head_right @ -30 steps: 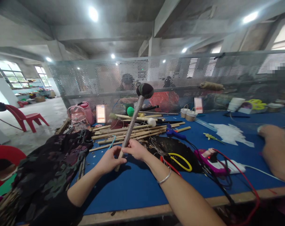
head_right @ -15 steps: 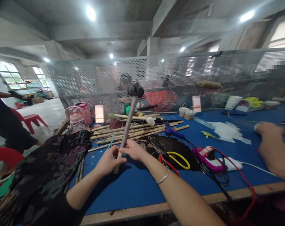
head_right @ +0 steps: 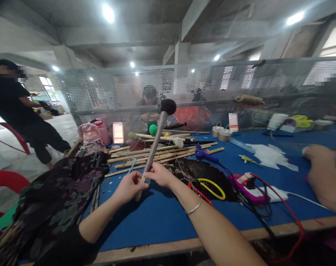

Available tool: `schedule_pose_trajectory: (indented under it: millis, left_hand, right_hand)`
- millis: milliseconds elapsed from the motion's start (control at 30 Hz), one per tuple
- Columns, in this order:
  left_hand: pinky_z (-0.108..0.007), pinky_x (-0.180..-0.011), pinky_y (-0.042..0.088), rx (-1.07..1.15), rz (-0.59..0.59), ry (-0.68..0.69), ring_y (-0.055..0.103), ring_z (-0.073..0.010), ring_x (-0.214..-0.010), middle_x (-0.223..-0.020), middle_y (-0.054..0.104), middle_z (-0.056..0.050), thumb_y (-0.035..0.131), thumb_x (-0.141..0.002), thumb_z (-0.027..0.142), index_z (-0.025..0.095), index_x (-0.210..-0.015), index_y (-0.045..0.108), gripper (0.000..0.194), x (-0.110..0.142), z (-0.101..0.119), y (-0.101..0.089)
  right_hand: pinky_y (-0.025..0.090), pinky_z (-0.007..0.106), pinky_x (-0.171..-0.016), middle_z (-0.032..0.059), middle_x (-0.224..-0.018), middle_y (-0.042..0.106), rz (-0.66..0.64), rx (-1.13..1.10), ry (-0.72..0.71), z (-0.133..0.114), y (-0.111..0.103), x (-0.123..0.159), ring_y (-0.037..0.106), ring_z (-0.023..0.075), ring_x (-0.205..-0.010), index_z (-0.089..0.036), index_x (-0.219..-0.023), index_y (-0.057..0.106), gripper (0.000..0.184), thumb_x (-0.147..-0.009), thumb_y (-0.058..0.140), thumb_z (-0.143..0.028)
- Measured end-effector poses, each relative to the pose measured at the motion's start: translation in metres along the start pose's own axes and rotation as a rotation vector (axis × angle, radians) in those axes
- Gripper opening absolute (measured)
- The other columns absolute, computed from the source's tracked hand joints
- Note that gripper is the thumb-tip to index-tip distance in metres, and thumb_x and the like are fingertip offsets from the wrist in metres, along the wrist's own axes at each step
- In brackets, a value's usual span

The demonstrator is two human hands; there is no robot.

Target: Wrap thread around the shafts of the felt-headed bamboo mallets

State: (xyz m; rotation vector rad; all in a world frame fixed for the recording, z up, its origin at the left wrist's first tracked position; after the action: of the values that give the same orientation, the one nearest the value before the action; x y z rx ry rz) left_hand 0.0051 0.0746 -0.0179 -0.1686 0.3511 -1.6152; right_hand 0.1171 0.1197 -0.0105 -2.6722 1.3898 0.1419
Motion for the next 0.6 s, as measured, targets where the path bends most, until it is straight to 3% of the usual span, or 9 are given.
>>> schedule_pose_trajectory:
  millis: [67,233,300,367,467,533,600]
  left_hand:
    - [-0.021,-0.050,0.034,0.009,-0.052,-0.039,0.047,-0.0091,-0.052,-0.059,0.056,0.001,0.075,-0.058,0.031,0.013,-0.071,0.061,0.025,0.000,-0.001,0.001]
    - [-0.020,-0.048,0.032,0.275,-0.353,-0.113,0.041,-0.0056,-0.047,-0.057,0.051,0.002,0.069,-0.066,0.040,0.011,-0.077,0.062,0.032,0.008,0.003,0.022]
    - [-0.020,-0.048,0.034,0.289,-0.339,-0.105,0.042,-0.0059,-0.048,-0.060,0.051,0.003,0.068,-0.067,0.041,0.012,-0.086,0.059,0.035,0.008,0.002,0.025]
    - [-0.020,-0.048,0.035,0.235,-0.226,-0.052,0.044,-0.0066,-0.050,-0.062,0.051,0.004,0.071,-0.065,0.037,0.014,-0.090,0.055,0.038,0.005,-0.001,0.020]
    - [-0.019,-0.048,0.034,0.130,-0.078,-0.001,0.043,-0.0061,-0.050,-0.059,0.049,0.006,0.077,-0.057,0.028,0.015,-0.078,0.051,0.035,0.001,-0.002,0.010]
    - [-0.019,-0.048,0.033,0.126,-0.082,-0.025,0.042,-0.0056,-0.049,-0.056,0.048,0.006,0.077,-0.056,0.027,0.015,-0.071,0.050,0.033,0.001,-0.001,0.008]
    - [-0.020,-0.050,0.036,0.215,-0.167,-0.090,0.045,-0.0059,-0.049,-0.057,0.049,0.005,0.076,-0.058,0.031,0.014,-0.072,0.052,0.033,0.003,0.003,0.011]
  right_hand:
    - [0.040,0.024,-0.063,-0.0022,-0.072,0.054,-0.014,0.026,-0.019,-0.005,0.000,0.002,0.051,0.0107,-0.067,-0.015,-0.081,0.051,0.029,-0.064,0.071,-0.027]
    - [0.040,0.023,-0.061,-0.0032,-0.071,0.051,-0.125,-0.030,-0.020,-0.008,0.006,0.007,0.049,0.0092,-0.064,-0.015,-0.085,0.050,0.032,-0.067,0.070,-0.033]
    - [0.041,0.024,-0.062,-0.0024,-0.072,0.053,-0.127,-0.048,-0.017,-0.004,0.009,0.006,0.051,0.0098,-0.065,-0.015,-0.086,0.050,0.034,-0.067,0.070,-0.035]
    - [0.043,0.025,-0.063,-0.0010,-0.074,0.056,-0.108,-0.060,-0.018,0.000,0.012,0.003,0.055,0.0113,-0.067,-0.015,-0.088,0.049,0.036,-0.068,0.070,-0.037]
    - [0.043,0.025,-0.061,0.0003,-0.075,0.058,-0.082,-0.052,-0.009,0.004,0.015,0.001,0.057,0.0123,-0.067,-0.015,-0.090,0.048,0.037,-0.070,0.069,-0.038]
    - [0.042,0.023,-0.058,-0.0012,-0.073,0.057,-0.070,-0.054,-0.013,0.001,0.013,0.002,0.055,0.0106,-0.064,-0.015,-0.089,0.049,0.037,-0.068,0.071,-0.036]
    - [0.040,0.020,-0.054,-0.0036,-0.068,0.055,-0.085,-0.082,-0.002,-0.001,0.012,0.004,0.051,0.0080,-0.059,-0.015,-0.088,0.049,0.037,-0.067,0.072,-0.035]
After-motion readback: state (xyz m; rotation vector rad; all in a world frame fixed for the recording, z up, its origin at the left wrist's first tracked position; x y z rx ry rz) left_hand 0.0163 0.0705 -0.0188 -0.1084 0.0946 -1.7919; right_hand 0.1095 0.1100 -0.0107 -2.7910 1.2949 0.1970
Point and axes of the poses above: each hand's wrist, its own x-axis away from the middle knuckle, its own y-axis out of the palm, z = x × y, the point moved 7 cm from there along -x, towards the middle knuckle
